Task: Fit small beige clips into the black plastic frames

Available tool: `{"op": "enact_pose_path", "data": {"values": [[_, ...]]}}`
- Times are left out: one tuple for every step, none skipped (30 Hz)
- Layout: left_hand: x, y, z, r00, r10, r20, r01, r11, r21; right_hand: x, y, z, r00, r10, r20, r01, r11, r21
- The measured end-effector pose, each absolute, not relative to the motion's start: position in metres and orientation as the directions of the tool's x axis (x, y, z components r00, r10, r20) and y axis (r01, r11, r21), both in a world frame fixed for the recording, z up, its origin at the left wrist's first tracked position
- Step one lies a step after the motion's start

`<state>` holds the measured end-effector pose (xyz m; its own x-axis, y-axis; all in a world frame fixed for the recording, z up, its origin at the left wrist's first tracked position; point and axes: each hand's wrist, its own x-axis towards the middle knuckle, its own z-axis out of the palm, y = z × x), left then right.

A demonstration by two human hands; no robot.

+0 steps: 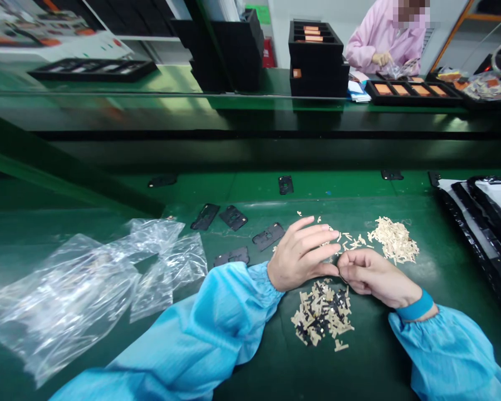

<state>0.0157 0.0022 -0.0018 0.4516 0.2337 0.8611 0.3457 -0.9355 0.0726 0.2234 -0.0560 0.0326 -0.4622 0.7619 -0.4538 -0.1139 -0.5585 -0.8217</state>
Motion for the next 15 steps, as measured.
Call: {"op": "enact_pose_path", "data": {"values": [[0.0160, 0.0022, -0.0017, 0.451, 0.234, 0.861, 0.344, -0.936, 0.075, 0.2233, -0.0564, 0.0323, -0.469, 0.760, -0.450, -0.125, -0.562, -0.818], [0.0161, 0.0024, -0.0017, 0.450, 0.236, 0.861, 0.342, -0.936, 0.078, 0.2235, -0.0567, 0.0318, -0.475, 0.760, -0.442, -0.142, -0.563, -0.814], [0.0161, 0.0028, -0.0018, 0.450, 0.241, 0.860, 0.343, -0.936, 0.082, 0.2240, -0.0568, 0.0312, -0.482, 0.763, -0.431, -0.164, -0.561, -0.811], [0.0159, 0.0034, -0.0022, 0.449, 0.248, 0.858, 0.346, -0.934, 0.089, 0.2245, -0.0568, 0.0307, -0.486, 0.768, -0.417, -0.187, -0.558, -0.809], [0.0156, 0.0043, -0.0027, 0.448, 0.261, 0.855, 0.351, -0.931, 0.100, 0.2250, -0.0566, 0.0303, -0.486, 0.776, -0.403, -0.213, -0.552, -0.806], [0.0152, 0.0052, -0.0035, 0.449, 0.286, 0.846, 0.359, -0.925, 0.122, 0.2254, -0.0562, 0.0300, -0.469, 0.793, -0.388, -0.240, -0.537, -0.808], [0.0147, 0.0061, -0.0044, 0.457, 0.324, 0.828, 0.365, -0.918, 0.157, 0.2255, -0.0556, 0.0298, -0.433, 0.819, -0.376, -0.263, -0.513, -0.817], [0.0142, 0.0069, -0.0054, 0.471, 0.366, 0.802, 0.365, -0.909, 0.201, 0.2253, -0.0549, 0.0297, -0.379, 0.849, -0.368, -0.273, -0.483, -0.832], [0.0137, 0.0074, -0.0066, 0.490, 0.413, 0.768, 0.362, -0.897, 0.252, 0.2248, -0.0541, 0.0296, -0.314, 0.878, -0.363, -0.272, -0.449, -0.851], [0.0134, 0.0077, -0.0076, 0.512, 0.460, 0.726, 0.357, -0.882, 0.307, 0.2241, -0.0533, 0.0294, -0.245, 0.901, -0.358, -0.260, -0.417, -0.871], [0.0135, 0.0075, -0.0085, 0.536, 0.498, 0.681, 0.351, -0.866, 0.357, 0.2232, -0.0526, 0.0291, -0.184, 0.917, -0.355, -0.241, -0.392, -0.888], [0.0139, 0.0070, -0.0090, 0.556, 0.527, 0.643, 0.345, -0.850, 0.399, 0.2222, -0.0521, 0.0286, -0.136, 0.927, -0.350, -0.221, -0.373, -0.901], [0.0148, 0.0061, -0.0091, 0.569, 0.550, 0.612, 0.339, -0.835, 0.434, 0.2213, -0.0518, 0.0281, -0.101, 0.934, -0.343, -0.205, -0.357, -0.911], [0.0161, 0.0049, -0.0086, 0.576, 0.572, 0.584, 0.339, -0.817, 0.466, 0.2205, -0.0517, 0.0274, -0.075, 0.940, -0.332, -0.197, -0.341, -0.919], [0.0177, 0.0034, -0.0077, 0.576, 0.597, 0.558, 0.341, -0.796, 0.499, 0.2199, -0.0518, 0.0267, -0.056, 0.946, -0.320, -0.193, -0.324, -0.926]]}}
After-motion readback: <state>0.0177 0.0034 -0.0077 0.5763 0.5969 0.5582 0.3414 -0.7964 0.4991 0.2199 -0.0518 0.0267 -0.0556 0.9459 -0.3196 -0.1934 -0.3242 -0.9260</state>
